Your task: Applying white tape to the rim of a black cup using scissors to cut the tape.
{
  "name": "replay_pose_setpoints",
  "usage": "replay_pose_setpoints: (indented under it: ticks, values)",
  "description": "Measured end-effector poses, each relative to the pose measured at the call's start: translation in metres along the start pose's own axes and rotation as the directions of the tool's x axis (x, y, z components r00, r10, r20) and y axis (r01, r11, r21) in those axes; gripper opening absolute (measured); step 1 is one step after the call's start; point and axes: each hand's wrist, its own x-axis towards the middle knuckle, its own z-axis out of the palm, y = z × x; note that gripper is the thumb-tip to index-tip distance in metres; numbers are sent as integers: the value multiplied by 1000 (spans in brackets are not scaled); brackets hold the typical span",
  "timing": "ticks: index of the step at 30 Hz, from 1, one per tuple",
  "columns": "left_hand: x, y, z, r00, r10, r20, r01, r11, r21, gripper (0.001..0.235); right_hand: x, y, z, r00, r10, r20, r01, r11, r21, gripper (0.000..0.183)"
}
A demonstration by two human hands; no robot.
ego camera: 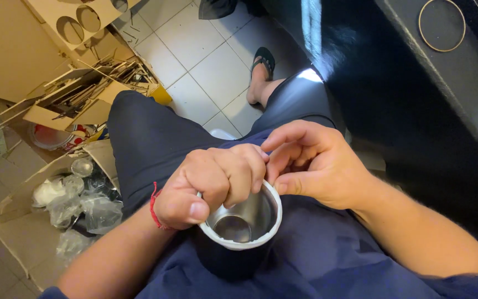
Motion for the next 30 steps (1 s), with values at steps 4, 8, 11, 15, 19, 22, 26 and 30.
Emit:
replay_pose_setpoints:
  ticks: [4,8,11,15,19,22,26,30]
  values:
    - [0,4,2,999,-33,-7,33,999,3,48,-1,2,-2,998,-47,33,48,999,-16,47]
    - [5,8,2,999,-21,38,20,1000,3,44,-4,4,-3,999,-34,41,32,998,56,49]
    - [5,9,2,998,-4,60,2,999,43,43,-5,5,-2,999,-28,25,27,999,37,51]
    - [0,11,4,996,-81,28,77,991,109,48,-1,3,-1,997,-43,58,40,998,56,60]
    - [-4,4,5,992,-126,6,126,992,-23,46,8,8,-2,983,-68,168,42,987,154,76]
    - [-10,11,8,955,-288,-72,288,958,-11,40,15,21,-8,979,64,193,-111,963,244,83]
    - [-21,3,5,919,-385,-82,383,923,-42,38,23,34,-10,972,194,136,-219,953,211,61]
    - [-35,-15,-3,879,-426,-214,292,835,-466,30,8,29,-2,973,22,-230,-62,984,-167,48]
